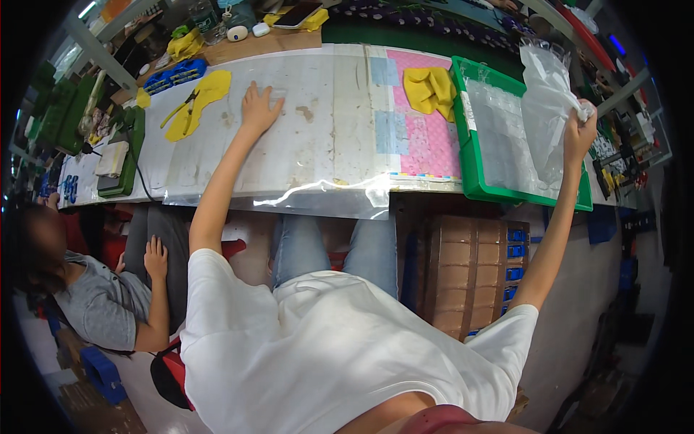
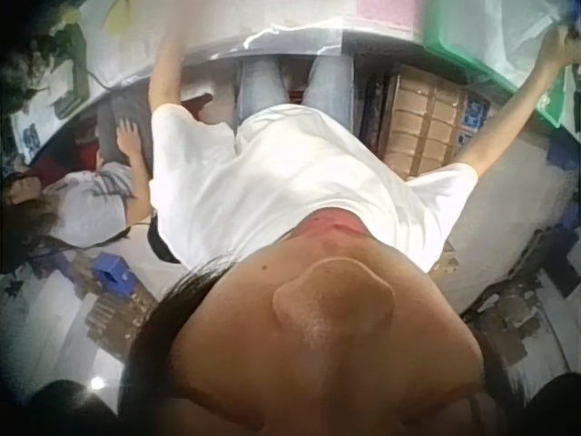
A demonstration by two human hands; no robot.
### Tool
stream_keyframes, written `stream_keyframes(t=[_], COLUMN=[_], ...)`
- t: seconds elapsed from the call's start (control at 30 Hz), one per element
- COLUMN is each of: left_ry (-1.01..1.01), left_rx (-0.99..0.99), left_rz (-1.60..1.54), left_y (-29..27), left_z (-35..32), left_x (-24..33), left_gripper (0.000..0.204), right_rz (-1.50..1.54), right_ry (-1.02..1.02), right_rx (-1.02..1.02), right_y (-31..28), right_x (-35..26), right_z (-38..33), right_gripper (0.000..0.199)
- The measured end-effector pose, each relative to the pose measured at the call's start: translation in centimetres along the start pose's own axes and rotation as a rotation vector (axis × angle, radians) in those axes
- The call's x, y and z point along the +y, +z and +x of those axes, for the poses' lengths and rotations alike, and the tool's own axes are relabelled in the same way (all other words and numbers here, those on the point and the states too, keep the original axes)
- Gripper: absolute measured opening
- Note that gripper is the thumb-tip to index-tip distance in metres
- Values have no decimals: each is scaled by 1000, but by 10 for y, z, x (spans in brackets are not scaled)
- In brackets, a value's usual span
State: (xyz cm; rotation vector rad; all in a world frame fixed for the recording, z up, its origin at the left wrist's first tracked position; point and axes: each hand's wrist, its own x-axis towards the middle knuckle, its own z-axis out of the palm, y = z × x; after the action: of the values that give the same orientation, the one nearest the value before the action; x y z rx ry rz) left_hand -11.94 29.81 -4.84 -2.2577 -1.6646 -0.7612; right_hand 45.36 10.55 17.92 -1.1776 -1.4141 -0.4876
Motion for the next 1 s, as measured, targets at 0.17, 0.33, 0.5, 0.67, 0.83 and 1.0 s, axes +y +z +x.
stream_keyframes(t=[0.17,0.33,0.5,0.67,0.83,1.0], left_ry=[-135,-157,-130,-132,-357,-447], left_rx=[-3,102,256,338,432,351], left_rz=[129,96,-214,-632,-992,-864], left_y=[-7,-25,-57,-75,-66,-65], left_z=[18,-2,-15,-31,-34,-53], left_x=[-43,-74,-41,-32,-58,-69], left_gripper=[53,54,41,42,52,63], right_rz=[150,425,647,892,846,62], right_ry=[-44,-70,-77,-27,-82,-308], right_rx=[-114,-290,-534,-654,-850,-691], right_y=[38,143,263,365,405,388], right_x=[-61,-133,-166,-226,-255,-275], right_z=[15,-7,-54,-95,-97,-101], right_gripper=[14,15,20,18,28,44])
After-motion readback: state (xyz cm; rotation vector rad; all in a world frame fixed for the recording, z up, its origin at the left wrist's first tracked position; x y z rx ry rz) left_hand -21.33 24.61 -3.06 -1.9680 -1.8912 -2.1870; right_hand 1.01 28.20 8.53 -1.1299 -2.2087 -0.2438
